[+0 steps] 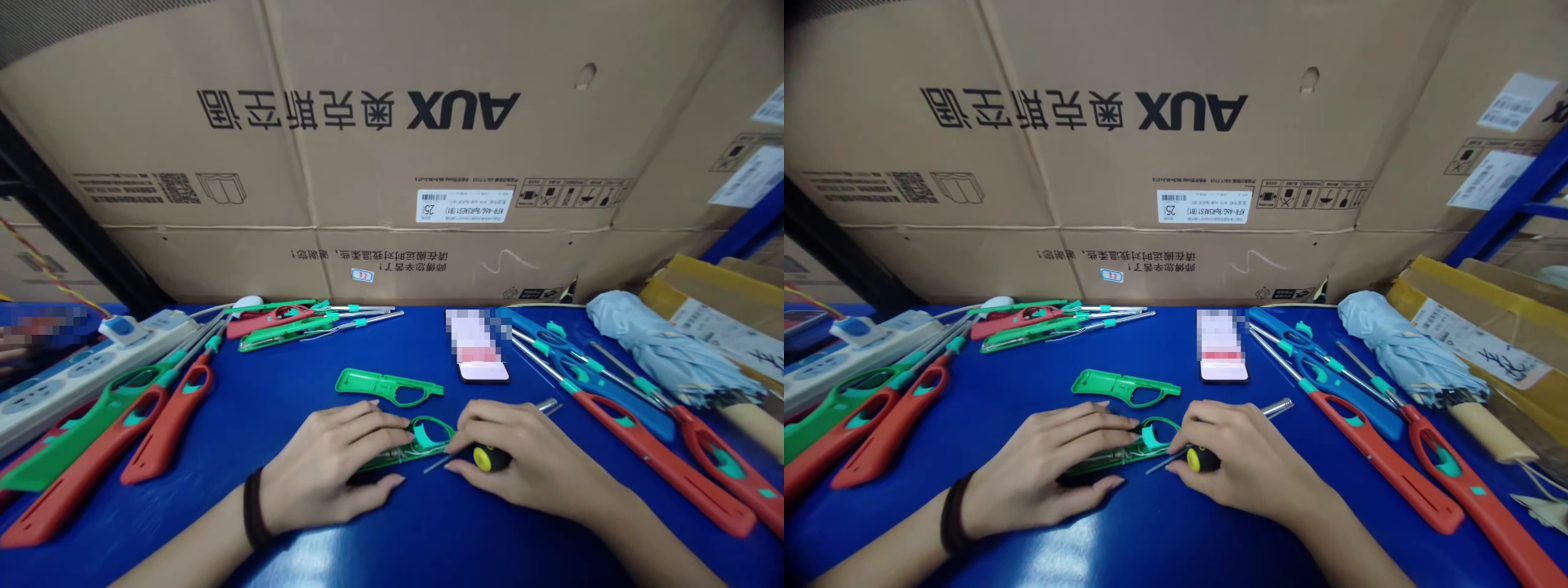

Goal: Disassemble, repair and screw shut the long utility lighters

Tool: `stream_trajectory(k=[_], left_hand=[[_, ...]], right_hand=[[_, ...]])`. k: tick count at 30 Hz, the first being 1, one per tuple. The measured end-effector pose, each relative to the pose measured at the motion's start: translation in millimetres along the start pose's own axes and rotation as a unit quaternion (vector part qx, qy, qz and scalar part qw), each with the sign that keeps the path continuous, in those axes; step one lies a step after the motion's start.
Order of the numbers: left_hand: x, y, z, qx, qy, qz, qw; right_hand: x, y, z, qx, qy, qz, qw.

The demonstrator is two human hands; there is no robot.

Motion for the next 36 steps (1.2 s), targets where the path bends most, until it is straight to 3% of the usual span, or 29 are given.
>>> stream_trajectory(k=[9,27,36], left_hand=[[8,0.8,-1,0.003,-0.042,0.019,0.999],[2,12.9,2,0.031,-0.042,0.035,0.998],[-3,15.1,4,0.027,-0.045,0.05,0.997]], right_hand=[[10,14,-4,0.046,-0.014,0.006,0.999],[6,9,-2,-0.004,-0.011,-0.02,1.0],[8,11,-6,0.004,-0.038,0.013,0.999]])
Point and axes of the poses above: each hand's wrist, its own z-axis away from the middle knuckle, its own y-axis out of the palm, x = y × z, the point moved 8 cm from there along -z, towards the middle knuckle, and after that the axes turned 13 degrees about -y, right-handed, at the moved point
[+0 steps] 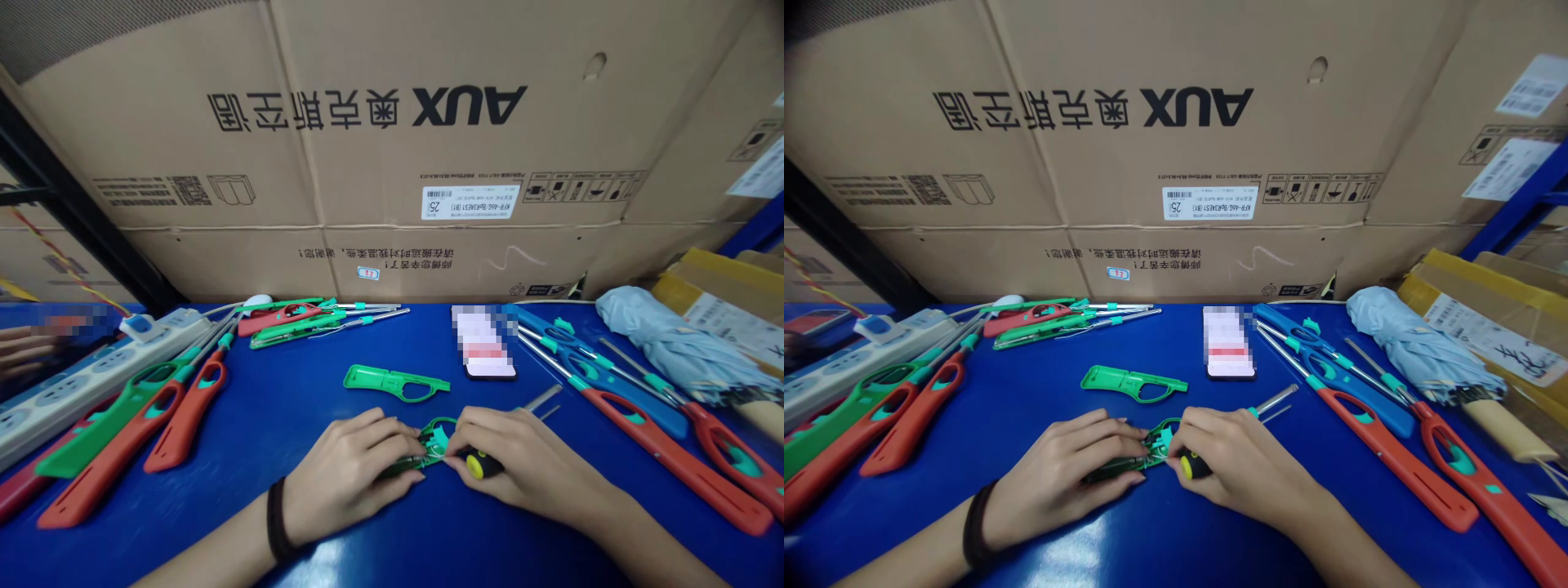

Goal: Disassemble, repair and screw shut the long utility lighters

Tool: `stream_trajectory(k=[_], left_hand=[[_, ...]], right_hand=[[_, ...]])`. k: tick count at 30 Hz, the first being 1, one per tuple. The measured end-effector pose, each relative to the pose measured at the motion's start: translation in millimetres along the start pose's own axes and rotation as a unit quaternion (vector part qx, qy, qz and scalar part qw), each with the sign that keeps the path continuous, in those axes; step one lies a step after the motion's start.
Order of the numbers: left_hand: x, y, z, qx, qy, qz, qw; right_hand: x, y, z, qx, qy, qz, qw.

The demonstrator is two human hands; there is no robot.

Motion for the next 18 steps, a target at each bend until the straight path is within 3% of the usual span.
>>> stream_trajectory(k=[11,14,18], left_hand=[[0,4.4,1,0.009,-0.01,0.012,1.0],[0,4.2,1,0.009,-0.012,0.017,1.0],[0,2.7,0,0.01,-0.011,0.029,0.999]], right_hand=[[0,2,4,0.013,-0.003,-0.006,1.0],[-5,-14,5,-0.035,0.007,-0.004,0.999],[-23,-50,18,-0.135,0.047,0.037,0.989]])
Point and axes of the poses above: each hand's wrist, its own z-axis away from the middle knuckle, its own y-axis out of the palm, x = y × z, the point moved 8 cm from there along -z, towards the middle knuckle, and after that the axes turned 13 degrees about -y, right-handed, at the moved point
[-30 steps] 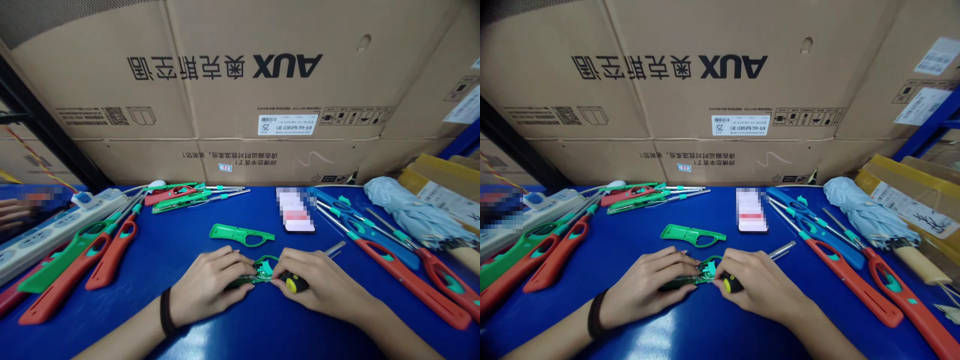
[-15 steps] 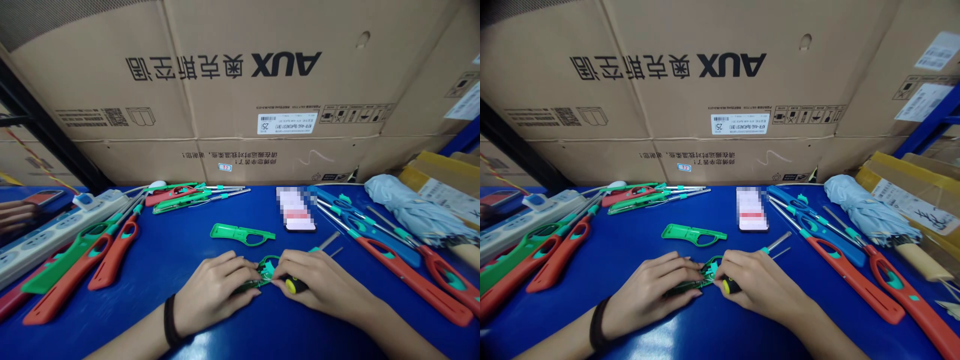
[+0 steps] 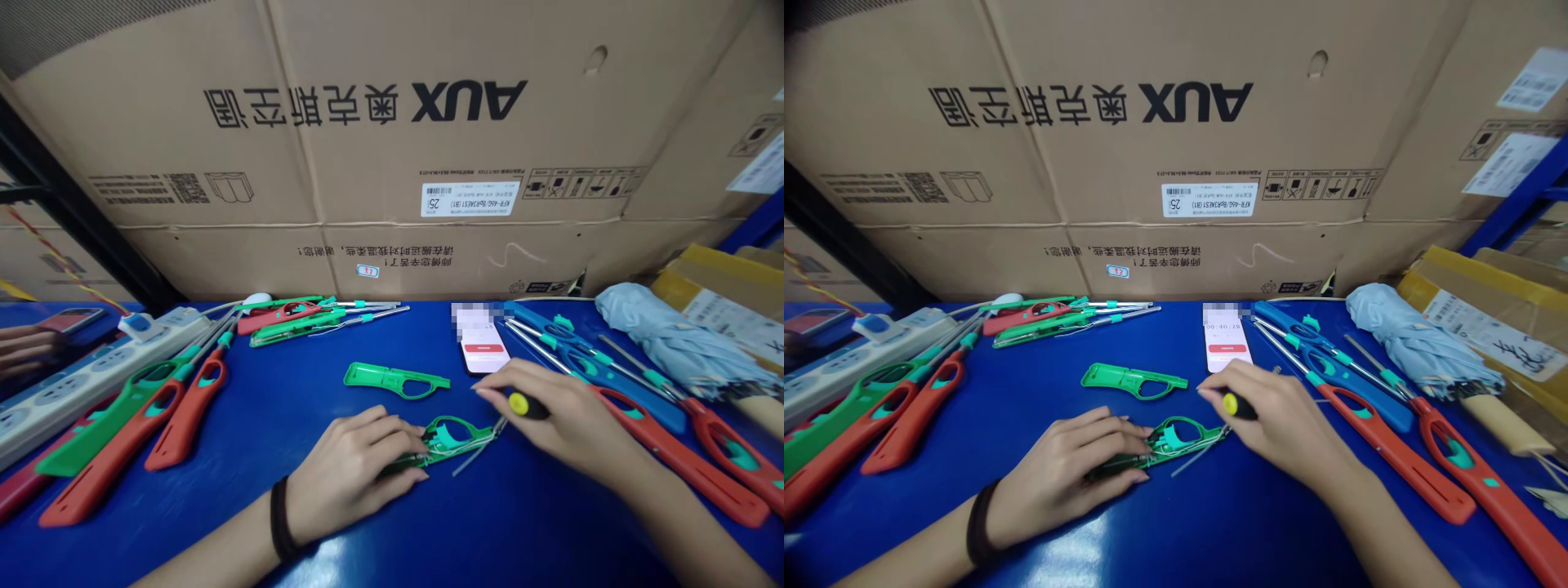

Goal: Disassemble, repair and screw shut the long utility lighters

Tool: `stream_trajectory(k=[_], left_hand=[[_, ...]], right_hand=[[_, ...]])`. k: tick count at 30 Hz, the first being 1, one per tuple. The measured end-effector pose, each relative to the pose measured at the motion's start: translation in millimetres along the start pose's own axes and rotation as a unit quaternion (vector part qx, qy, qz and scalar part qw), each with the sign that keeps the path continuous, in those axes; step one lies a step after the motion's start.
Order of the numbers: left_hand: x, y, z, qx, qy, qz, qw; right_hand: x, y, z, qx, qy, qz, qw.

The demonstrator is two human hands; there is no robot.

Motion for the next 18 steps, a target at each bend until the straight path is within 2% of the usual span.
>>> stream_trajectory(k=[3,5,7,12,15,18], left_hand=[[0,-1.3,-1,-0.002,0.0,-0.002,1.0],[1,-1.5,-1,-0.002,-0.001,-0.005,1.0],[1,-1.3,-1,-0.001,0.001,-0.005,1.0],[1,-1.0,-1,0.0,0.001,-0.005,1.0],[1,-1.0,-1,-0.002,0.0,-0.007,1.0],[2,-0.6,-1,-0.001,-0.001,-0.007,1.0]], right_hand=[[-10,-20,2,-0.033,0.014,0.033,0.999],[-11,-23,3,-0.029,0.021,0.025,0.999],[-9,-15,2,0.009,0.03,-0.01,0.999],[2,28,6,0.165,0.053,-0.09,0.981],[6,40,7,0.193,0.053,-0.09,0.976],[9,41,6,0.181,0.05,-0.094,0.978]])
Point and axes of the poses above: each hand's wrist, its own z-axis away from the middle knuckle, its own y-axis out of the palm, x = y × z, the point moved 8 cm from there along -z, towards the middle knuckle, and after that the axes turned 13 degrees about -y, right-handed, at the moved point
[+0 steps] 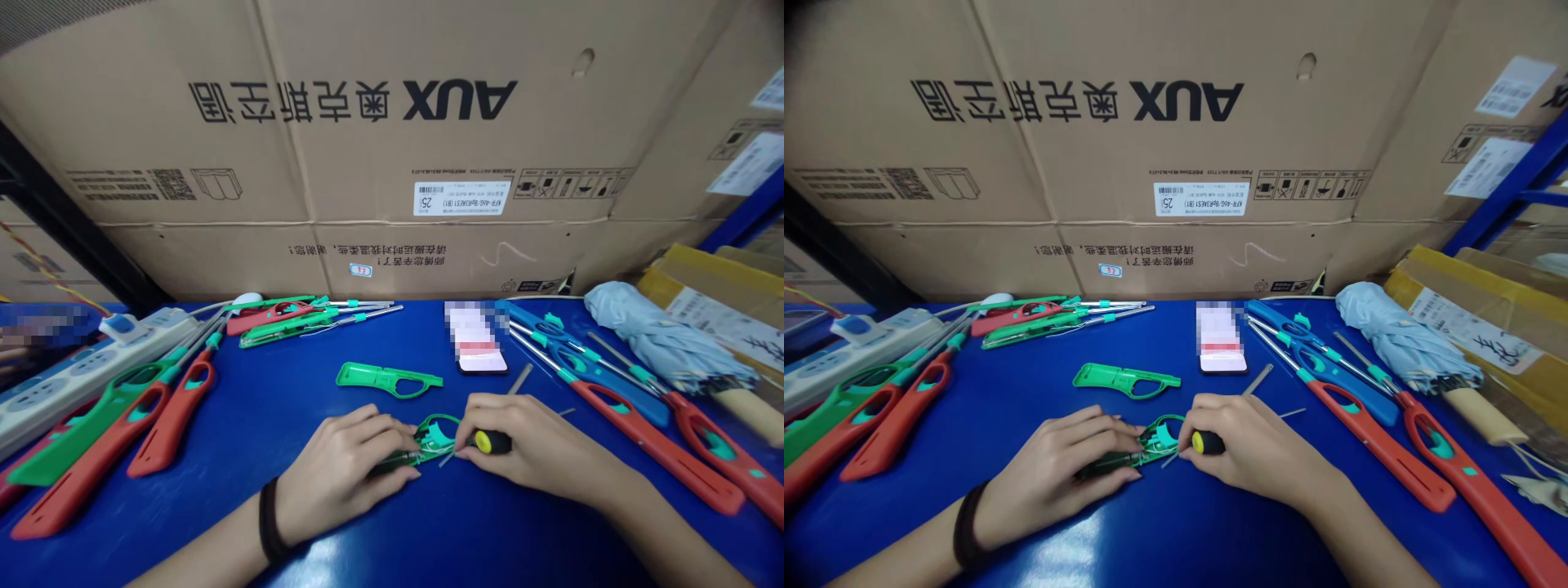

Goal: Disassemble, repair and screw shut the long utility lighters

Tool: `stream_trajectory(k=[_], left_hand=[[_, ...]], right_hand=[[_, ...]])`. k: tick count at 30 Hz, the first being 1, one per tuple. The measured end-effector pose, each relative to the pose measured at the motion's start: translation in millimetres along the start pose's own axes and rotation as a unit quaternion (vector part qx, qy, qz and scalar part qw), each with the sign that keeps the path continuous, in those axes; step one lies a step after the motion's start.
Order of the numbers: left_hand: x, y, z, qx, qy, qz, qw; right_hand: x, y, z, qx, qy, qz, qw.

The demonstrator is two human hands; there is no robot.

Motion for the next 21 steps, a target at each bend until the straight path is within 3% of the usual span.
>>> stream_trajectory(k=[8,15,21], left_hand=[[0,-0.1,-1,-0.001,-0.005,0.002,1.0],[-1,-3.1,-1,-0.004,0.003,0.009,1.0],[1,-3.5,-1,-0.006,0.0,0.009,1.0]], right_hand=[[3,-3,1,-0.014,-0.004,-0.031,0.999],[-43,-30,28,-0.008,0.092,0.007,0.996],[-47,-33,29,0.006,0.114,0.014,0.993]])
Point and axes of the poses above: each hand's wrist, its own z-axis away from the middle knuckle, its own y-axis out of the palm, x = y × z, the point moved 8 cm from there along -z, towards the middle knuckle, and after that the axes turned 13 degrees about -y, right-handed, at the moved point
